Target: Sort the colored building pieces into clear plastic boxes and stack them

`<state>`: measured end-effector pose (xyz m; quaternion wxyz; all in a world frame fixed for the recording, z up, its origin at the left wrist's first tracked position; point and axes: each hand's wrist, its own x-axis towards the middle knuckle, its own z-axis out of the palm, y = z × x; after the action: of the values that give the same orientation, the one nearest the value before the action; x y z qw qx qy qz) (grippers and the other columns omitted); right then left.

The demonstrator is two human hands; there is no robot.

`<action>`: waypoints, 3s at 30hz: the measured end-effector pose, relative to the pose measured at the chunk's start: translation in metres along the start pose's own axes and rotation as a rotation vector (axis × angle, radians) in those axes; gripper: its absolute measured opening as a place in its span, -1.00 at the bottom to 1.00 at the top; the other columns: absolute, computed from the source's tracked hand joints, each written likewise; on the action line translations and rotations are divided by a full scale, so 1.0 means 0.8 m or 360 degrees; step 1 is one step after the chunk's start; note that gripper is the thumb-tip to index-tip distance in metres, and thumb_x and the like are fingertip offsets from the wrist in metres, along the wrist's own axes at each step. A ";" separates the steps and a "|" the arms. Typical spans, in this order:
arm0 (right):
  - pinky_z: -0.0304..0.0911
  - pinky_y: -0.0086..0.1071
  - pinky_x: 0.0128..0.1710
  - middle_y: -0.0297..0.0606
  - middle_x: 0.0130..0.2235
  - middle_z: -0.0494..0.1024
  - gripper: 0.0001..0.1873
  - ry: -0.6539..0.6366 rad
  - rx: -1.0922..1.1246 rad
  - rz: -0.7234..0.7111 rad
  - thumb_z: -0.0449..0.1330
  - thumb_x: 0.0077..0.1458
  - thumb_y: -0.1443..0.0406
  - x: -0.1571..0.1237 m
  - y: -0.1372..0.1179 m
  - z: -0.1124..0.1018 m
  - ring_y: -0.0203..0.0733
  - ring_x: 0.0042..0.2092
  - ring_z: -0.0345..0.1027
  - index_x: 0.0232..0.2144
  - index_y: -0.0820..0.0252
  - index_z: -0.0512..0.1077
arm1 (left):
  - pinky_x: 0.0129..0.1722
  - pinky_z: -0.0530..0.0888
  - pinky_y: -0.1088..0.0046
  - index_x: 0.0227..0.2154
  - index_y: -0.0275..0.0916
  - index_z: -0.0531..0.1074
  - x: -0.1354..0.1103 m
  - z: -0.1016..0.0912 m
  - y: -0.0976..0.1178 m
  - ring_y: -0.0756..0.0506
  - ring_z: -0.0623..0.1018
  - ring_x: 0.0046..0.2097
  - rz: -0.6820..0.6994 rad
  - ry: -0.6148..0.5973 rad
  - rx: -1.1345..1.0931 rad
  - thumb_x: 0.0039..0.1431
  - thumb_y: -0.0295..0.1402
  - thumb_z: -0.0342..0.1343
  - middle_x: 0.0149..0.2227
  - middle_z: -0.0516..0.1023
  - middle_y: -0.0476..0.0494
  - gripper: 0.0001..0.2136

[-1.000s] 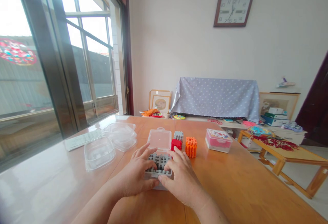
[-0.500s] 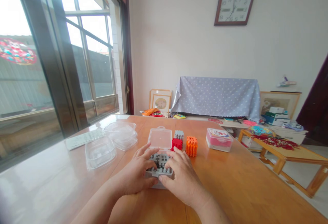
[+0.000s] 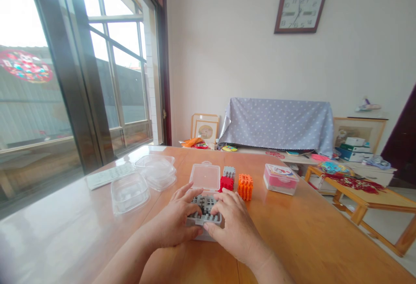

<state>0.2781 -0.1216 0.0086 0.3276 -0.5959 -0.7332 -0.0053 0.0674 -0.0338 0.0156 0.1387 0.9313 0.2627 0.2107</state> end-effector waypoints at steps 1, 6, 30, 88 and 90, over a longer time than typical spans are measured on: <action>0.06 0.01 0.26 -0.25 0.10 0.44 -0.85 -0.0001 -0.0003 0.0001 0.31 0.02 0.17 0.000 0.001 0.000 0.04 0.26 0.09 -0.35 0.05 0.46 | 0.36 0.00 -0.09 -0.28 -0.06 0.57 0.000 0.000 0.000 -0.45 -0.10 0.41 -0.0004 0.0004 -0.0011 -0.11 -0.30 0.37 0.32 0.23 0.01 -0.74; 0.09 0.01 0.24 -0.24 0.09 0.45 -0.83 -0.0026 -0.0009 -0.0016 0.32 0.02 0.15 0.000 0.002 -0.001 0.04 0.24 0.13 -0.33 0.04 0.47 | 0.34 0.01 -0.12 -0.24 -0.04 0.56 -0.002 -0.007 0.003 -0.44 -0.13 0.42 -0.0027 -0.0019 -0.0087 -0.13 -0.32 0.38 0.34 0.19 -0.02 -0.69; 0.21 -0.04 0.16 -0.23 0.01 0.52 -0.79 0.0209 0.0095 -0.0035 0.10 0.24 0.15 0.003 0.004 -0.006 0.02 0.16 0.25 -0.30 0.01 0.52 | -0.22 0.42 0.45 -0.27 -0.19 0.49 -0.015 -0.046 -0.030 -0.06 0.51 -0.22 -0.0350 0.0149 -0.0397 0.11 -0.48 -0.02 -0.25 0.53 -0.05 -0.79; 0.17 -0.01 0.19 -0.22 0.05 0.50 -0.73 0.0157 0.0103 0.0055 0.08 0.26 0.06 0.001 0.016 0.007 0.01 0.18 0.24 -0.22 0.00 0.51 | -0.35 0.42 0.42 -0.37 -0.17 0.57 -0.018 -0.010 -0.085 -0.15 0.56 -0.25 -0.0738 -0.0220 0.0224 -0.08 -0.41 0.19 -0.20 0.57 -0.16 -0.84; 0.18 -0.02 0.19 -0.24 0.06 0.49 -0.73 0.0167 0.0092 0.0062 0.09 0.25 0.06 0.001 0.017 0.008 0.01 0.18 0.24 -0.21 0.00 0.51 | -0.37 0.41 0.43 -0.37 -0.18 0.56 -0.017 -0.007 -0.087 -0.14 0.56 -0.26 -0.0751 -0.0204 0.0235 -0.10 -0.41 0.20 -0.19 0.58 -0.17 -0.83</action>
<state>0.2869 -0.1146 -0.0012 0.3827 -0.5993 -0.7030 -0.0090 0.0244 0.0169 -0.0094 0.1322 0.8633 0.4780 0.0933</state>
